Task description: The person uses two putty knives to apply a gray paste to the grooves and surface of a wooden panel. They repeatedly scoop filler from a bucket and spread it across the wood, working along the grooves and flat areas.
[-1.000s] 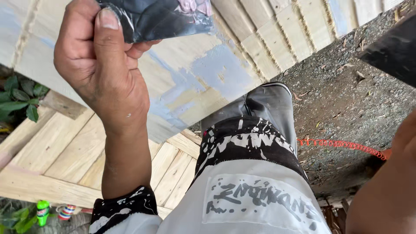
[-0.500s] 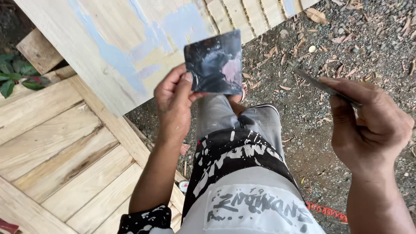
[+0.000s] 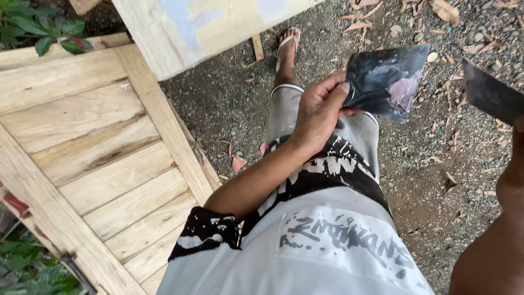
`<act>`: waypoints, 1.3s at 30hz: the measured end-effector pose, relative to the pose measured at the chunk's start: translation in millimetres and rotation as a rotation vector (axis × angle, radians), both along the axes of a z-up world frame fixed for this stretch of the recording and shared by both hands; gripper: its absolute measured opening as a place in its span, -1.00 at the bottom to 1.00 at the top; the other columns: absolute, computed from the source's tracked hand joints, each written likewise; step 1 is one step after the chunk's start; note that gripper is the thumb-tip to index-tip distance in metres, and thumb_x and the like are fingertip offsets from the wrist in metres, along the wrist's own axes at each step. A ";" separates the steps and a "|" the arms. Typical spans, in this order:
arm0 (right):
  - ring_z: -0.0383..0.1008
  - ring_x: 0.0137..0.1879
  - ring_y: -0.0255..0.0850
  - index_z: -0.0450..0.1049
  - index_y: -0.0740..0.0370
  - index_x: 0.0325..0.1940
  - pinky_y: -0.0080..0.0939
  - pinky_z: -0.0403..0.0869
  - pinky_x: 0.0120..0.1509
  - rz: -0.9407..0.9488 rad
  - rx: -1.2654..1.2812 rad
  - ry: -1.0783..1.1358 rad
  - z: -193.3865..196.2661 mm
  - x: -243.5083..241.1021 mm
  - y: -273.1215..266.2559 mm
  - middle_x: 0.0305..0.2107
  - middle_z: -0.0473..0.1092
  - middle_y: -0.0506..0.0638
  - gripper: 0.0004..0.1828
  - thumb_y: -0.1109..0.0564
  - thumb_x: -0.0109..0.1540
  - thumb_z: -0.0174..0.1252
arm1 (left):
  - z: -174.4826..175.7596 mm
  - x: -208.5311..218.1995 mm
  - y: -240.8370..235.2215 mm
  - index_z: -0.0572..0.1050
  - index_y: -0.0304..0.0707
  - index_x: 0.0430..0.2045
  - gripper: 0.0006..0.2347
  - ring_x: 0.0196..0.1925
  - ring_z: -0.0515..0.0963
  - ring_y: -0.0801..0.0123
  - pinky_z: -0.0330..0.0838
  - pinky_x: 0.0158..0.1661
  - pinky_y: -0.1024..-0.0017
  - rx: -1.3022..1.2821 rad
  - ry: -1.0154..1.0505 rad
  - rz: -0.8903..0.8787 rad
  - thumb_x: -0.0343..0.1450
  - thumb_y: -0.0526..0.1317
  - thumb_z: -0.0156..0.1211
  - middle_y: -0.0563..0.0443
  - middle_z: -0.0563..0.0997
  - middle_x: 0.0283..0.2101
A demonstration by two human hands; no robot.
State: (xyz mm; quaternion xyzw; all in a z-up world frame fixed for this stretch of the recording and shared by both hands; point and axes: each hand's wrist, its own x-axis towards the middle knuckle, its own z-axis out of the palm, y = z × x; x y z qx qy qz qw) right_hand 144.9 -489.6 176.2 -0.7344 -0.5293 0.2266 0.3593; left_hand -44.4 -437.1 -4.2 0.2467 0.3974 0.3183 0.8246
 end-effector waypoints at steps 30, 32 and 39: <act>0.59 0.11 -0.02 0.56 0.28 0.03 -0.01 0.58 0.17 0.280 -0.121 -0.213 -19.5 -24.8 58.0 -0.04 0.54 0.10 -0.62 0.43 0.14 0.23 | 67.8 -36.5 127.0 0.43 -0.68 0.03 -0.75 -0.24 0.65 0.56 0.73 -0.25 0.53 0.234 0.275 -0.279 0.56 -0.40 -0.10 -0.15 0.26 0.39; 0.59 0.11 0.03 0.57 0.31 0.02 0.03 0.57 0.14 0.311 -0.138 -0.239 -22.1 -28.4 63.7 -0.05 0.55 0.13 -0.57 0.42 0.05 0.23 | 68.5 -34.9 135.8 0.43 -0.69 0.02 -0.75 -0.23 0.66 0.54 0.72 -0.24 0.54 0.192 0.227 -0.274 0.55 -0.41 -0.12 -0.12 0.09 0.50; 0.62 0.05 -0.08 0.57 0.27 -0.06 -0.07 0.59 0.15 0.260 -0.255 -0.084 -47.6 -28.0 89.3 -0.11 0.58 0.11 -0.60 0.50 0.06 0.16 | 46.0 -37.9 160.8 0.48 -0.59 0.05 -0.76 -0.30 0.63 0.58 0.68 -0.29 0.57 0.067 0.382 -0.307 0.56 -0.40 -0.05 -0.16 0.50 0.05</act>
